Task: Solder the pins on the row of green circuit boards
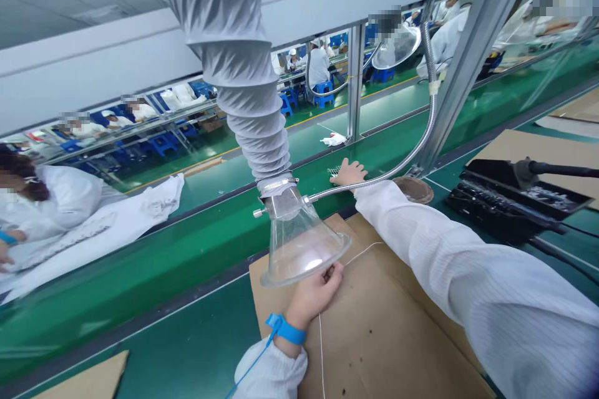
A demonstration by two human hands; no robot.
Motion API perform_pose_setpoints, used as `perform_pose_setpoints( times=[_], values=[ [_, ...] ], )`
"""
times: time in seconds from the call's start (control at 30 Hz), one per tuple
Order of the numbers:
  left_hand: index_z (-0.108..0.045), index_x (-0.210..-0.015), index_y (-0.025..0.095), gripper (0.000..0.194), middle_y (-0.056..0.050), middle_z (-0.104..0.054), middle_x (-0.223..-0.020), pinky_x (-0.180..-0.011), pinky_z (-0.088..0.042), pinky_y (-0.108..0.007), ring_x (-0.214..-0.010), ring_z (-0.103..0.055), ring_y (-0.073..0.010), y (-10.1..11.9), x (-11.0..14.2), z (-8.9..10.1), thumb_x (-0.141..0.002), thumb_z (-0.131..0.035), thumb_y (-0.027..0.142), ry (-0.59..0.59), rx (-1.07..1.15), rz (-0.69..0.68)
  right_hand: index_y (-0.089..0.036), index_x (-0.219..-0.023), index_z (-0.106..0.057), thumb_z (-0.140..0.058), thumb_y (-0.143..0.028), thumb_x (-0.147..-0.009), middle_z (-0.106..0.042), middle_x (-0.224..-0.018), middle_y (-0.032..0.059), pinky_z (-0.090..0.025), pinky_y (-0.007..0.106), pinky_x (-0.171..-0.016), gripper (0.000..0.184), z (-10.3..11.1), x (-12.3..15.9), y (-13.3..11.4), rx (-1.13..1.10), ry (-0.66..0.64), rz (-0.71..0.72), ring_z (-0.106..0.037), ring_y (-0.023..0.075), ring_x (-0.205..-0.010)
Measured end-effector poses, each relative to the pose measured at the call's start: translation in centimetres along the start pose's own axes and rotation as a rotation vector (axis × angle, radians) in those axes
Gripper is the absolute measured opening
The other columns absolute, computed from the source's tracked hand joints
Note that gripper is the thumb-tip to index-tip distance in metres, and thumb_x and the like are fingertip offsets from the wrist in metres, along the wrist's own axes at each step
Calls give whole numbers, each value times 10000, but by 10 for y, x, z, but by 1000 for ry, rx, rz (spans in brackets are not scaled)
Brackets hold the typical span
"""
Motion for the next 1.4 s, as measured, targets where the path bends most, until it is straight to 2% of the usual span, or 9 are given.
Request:
perform_pose_setpoints(
  times=[0.23, 0.37, 0.67, 0.87, 0.93, 1.0, 1.1, 1.27, 1.4],
  values=[
    [-637, -844, 178, 304, 22, -526, -713, -657, -390, -244, -695, -487, -127, 12, -1, 3, -1007, -517, 404, 1, -25, -75, -130, -1518, -436, -740, -532, -908, -505, -1444, 244, -390, 523, -1075, 791, -3, 21, -15, 11, 32, 160, -510, 409, -1311],
    [-626, -876, 177, 221, 47, -472, -687, -627, -353, -238, -640, -422, -107, 15, 0, 4, -977, -556, 361, -6, -37, -99, -128, -1582, -382, -771, -524, -876, -527, -1438, 261, -412, 491, -1072, 899, 12, 42, -18, -3, 12, 303, -529, 421, -1308],
    [-276, -653, 212, 434, 56, -320, -618, -646, -257, -301, -617, -308, -119, 41, 10, 1, -961, -551, 345, -34, -175, -270, -161, -1674, -303, -783, -515, -824, -599, -1358, 218, -454, 502, -1102, 1038, 38, 186, 33, -14, -74, 632, -559, 427, -1298],
    [-214, -609, 226, 487, 31, -313, -586, -621, -297, -325, -567, -284, -136, 60, 59, 24, -1012, -461, 344, -107, -282, -325, -257, -1659, -330, -746, -499, -855, -567, -1419, 178, -499, 572, -1055, 936, 37, 259, 67, -203, -215, 868, -560, 417, -1288],
    [-264, -569, 233, 543, 24, -322, -537, -587, -309, -313, -524, -301, -133, 52, 84, 49, -1069, -400, 395, -17, -349, -277, -264, -1653, -338, -755, -494, -855, -568, -1424, 178, -492, 592, -1075, 930, 33, 278, 66, -203, -253, 944, -553, 420, -1307],
    [-552, -633, 218, 542, 2, -485, -556, -589, -358, -287, -530, -433, -135, 34, 107, 76, -1093, -391, 453, 110, -400, -142, -253, -1639, -368, -775, -481, -840, -574, -1417, 187, -488, 605, -1084, 925, 29, 301, 56, -190, -284, 1048, -551, 427, -1308],
    [-786, -1178, 166, 579, -8, -636, -640, -642, -451, -275, -591, -573, -163, 13, 130, 101, -1126, -321, 507, 245, -413, 44, -215, -1639, -394, -801, -416, -814, -599, -1374, 200, -508, 592, -1035, 942, 20, 345, 29, -149, -332, 1277, -574, 423, -1248],
    [-762, -1337, 153, 647, -46, -686, -774, -784, -527, -293, -766, -668, -184, 30, 118, 89, -1147, -268, 526, 245, -379, -85, -135, -1651, -391, -899, -360, -751, -608, -1400, 219, -440, 614, -1086, 1057, 0, 405, -7, 7, -340, 1676, -554, 431, -1261],
    [-760, -1319, 135, 639, -71, -689, -846, -819, -537, -313, -834, -674, -195, 25, 91, 78, -1152, -269, 510, 251, -370, -114, -163, -1690, -320, -867, -318, -786, -573, -1524, 187, -309, 649, -1222, 1067, -6, 401, -12, -21, -413, 1769, -466, 422, -1426]
  ],
)
Point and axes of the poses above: each hand's wrist, its own x-axis away from the middle knuckle, its own z-axis out of the back of the hand, y = z × x, the point moved 9 cm from there along -x, towards the middle knuckle
